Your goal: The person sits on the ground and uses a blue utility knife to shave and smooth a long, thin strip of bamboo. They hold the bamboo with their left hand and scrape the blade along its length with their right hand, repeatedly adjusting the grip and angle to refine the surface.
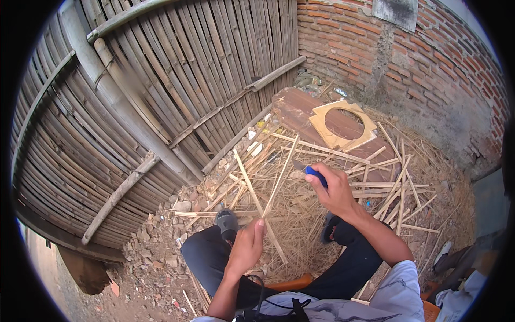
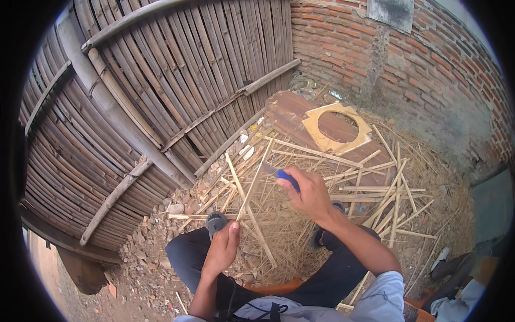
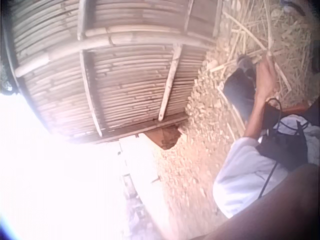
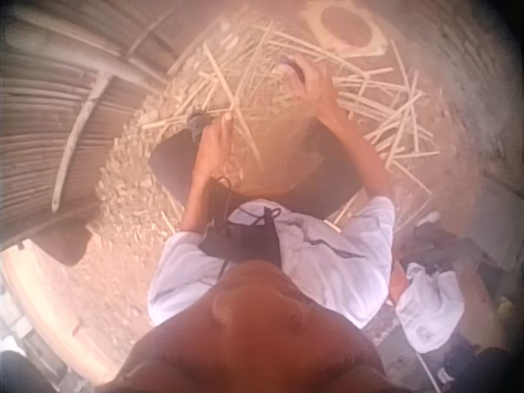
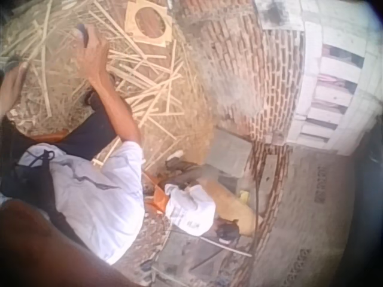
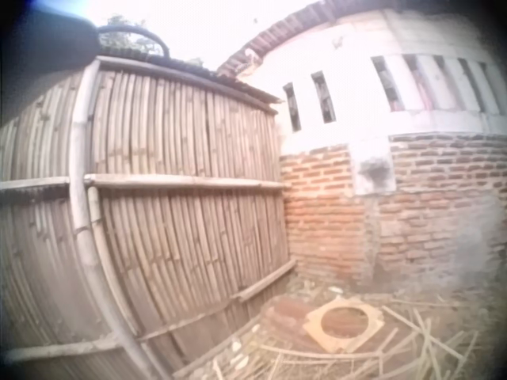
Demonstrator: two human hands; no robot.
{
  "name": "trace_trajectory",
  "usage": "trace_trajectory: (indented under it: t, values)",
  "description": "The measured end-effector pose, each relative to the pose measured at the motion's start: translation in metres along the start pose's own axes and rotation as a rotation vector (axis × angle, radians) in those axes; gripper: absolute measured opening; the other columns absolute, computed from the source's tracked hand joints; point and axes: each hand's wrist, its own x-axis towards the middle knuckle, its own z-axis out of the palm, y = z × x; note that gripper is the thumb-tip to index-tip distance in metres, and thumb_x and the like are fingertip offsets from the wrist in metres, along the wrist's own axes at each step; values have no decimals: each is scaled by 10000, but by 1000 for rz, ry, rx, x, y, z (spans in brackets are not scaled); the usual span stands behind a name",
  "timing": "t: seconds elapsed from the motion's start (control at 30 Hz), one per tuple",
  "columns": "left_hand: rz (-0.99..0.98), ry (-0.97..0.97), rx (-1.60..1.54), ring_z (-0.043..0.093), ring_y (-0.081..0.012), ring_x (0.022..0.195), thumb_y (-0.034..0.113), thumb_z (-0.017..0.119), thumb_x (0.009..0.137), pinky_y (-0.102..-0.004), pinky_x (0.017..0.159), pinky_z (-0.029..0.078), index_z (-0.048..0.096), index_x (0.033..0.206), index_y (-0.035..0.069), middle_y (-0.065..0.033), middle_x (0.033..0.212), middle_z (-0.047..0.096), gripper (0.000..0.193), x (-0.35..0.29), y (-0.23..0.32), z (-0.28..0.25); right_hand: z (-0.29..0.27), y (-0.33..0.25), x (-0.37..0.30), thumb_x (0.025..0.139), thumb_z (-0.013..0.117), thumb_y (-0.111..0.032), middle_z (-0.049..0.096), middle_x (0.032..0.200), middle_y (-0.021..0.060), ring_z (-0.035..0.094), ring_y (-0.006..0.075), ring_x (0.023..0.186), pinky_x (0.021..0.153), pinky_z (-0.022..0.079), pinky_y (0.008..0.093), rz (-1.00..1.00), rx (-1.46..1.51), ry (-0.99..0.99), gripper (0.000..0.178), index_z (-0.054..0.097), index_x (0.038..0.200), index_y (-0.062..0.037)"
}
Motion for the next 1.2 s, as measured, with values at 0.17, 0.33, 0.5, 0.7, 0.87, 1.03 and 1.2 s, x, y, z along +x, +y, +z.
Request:
trace_trajectory:
  t: [0.17,0.33,0.5,0.7,0.87,1.03,1.2]
  values:
    - [-55,-78,-229,602,-291,640,354,380,1210,-425,671,478,616,923,-8,-150,677,575,519,12,-2,8,31,-20,-20,1053,735,-322,690,805,148,708,337,656,574,528,446,-141,-11,-190,302,682,1075,-25]
    - [-56,-33,-236,587,-267,614,349,379,1210,-427,650,471,622,914,-2,-120,662,567,519,15,3,15,35,-21,-24,1031,751,-310,697,830,128,711,354,671,584,548,447,-143,-45,-222,281,680,1054,-39]
    - [-15,29,-122,624,-386,636,307,405,1197,-482,655,474,631,927,-18,-197,686,598,479,16,18,16,38,-24,-24,1018,758,-284,707,840,127,719,355,688,596,557,444,-150,-27,-179,250,690,1048,-46]
    - [-29,44,-69,626,-467,674,266,422,1187,-516,667,474,633,951,-30,-250,732,622,434,11,23,18,32,-26,-22,1015,759,-280,725,861,121,723,359,702,597,560,440,-109,-59,-224,235,700,1039,-54]
    - [-31,37,-70,622,-479,681,256,420,1187,-522,671,475,630,964,-35,-252,742,623,422,10,25,15,35,-18,-22,1033,739,-322,730,844,118,714,348,634,549,549,448,-166,-70,-181,253,694,1056,-74]
    - [-13,24,-49,576,-334,605,293,400,1201,-452,634,470,603,894,-22,-164,657,562,484,-7,14,12,17,-2,6,1073,695,-348,725,784,151,707,318,605,550,523,437,36,-127,-11,311,715,1108,-40]
    - [-96,-64,-59,590,-292,583,320,389,1207,-423,633,489,609,877,-12,-138,635,566,517,-42,-5,0,-44,98,40,1094,648,-361,743,796,190,745,382,749,694,547,460,398,-273,103,361,717,1190,-20]
